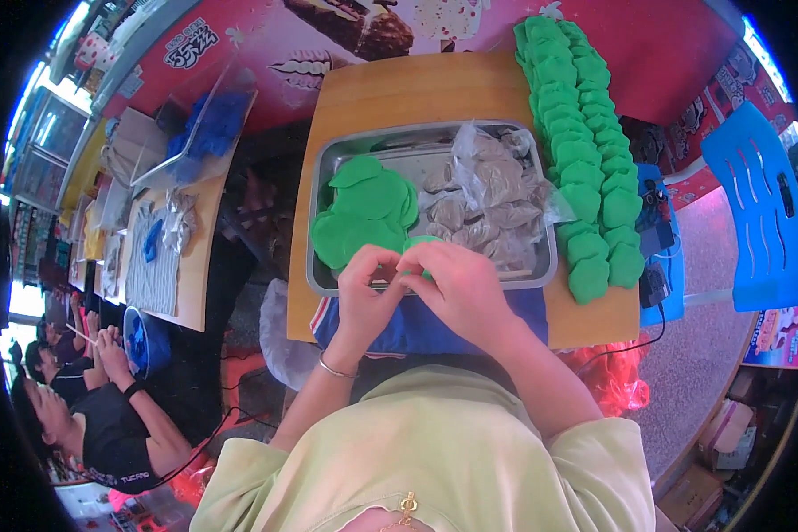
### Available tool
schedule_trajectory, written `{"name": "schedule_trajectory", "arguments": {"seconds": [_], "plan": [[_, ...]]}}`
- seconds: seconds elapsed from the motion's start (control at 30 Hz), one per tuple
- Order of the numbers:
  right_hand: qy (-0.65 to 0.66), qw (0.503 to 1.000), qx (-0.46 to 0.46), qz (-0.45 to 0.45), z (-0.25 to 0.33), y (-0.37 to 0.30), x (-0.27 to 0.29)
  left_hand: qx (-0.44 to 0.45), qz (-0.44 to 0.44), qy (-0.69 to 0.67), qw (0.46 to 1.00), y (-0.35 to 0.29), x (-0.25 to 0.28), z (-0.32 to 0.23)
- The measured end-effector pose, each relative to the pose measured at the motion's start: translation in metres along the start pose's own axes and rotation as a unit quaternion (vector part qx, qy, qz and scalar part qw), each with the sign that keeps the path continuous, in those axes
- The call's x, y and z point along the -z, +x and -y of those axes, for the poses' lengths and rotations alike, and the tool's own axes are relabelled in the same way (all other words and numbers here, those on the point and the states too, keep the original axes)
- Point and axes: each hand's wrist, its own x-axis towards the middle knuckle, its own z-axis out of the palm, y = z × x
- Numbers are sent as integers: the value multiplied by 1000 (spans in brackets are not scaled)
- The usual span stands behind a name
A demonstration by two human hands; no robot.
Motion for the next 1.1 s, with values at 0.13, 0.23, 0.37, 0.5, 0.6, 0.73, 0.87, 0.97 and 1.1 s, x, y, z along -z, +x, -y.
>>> {"name": "schedule_trajectory", "arguments": {"seconds": [0.13,0.23,0.37,0.5,0.6,0.73,0.87,0.97,1.1], "plan": [[-89,996,19,11,0,4,9,17,-6,-80,997,-2,-2,2],[-163,986,9,-44,4,3,5,66,7,-139,988,-3,-3,2],[-199,972,20,-124,2,-1,2,120,16,-167,979,-2,-5,-6],[-149,968,77,-184,-12,1,0,187,0,-261,947,-6,-9,0],[-64,976,125,-164,-10,4,1,226,-29,-402,887,-6,-14,-8],[-119,973,101,-172,-10,-2,0,206,-58,-381,900,-8,-17,-15],[-3,992,-59,-111,-6,-5,-6,133,-58,-344,928,-13,-19,-7],[128,980,-133,-81,-14,-7,-12,90,-27,-326,941,-15,-18,-6],[86,988,-117,-54,-18,-9,-12,80,-3,-322,943,-15,-15,-4]]}}
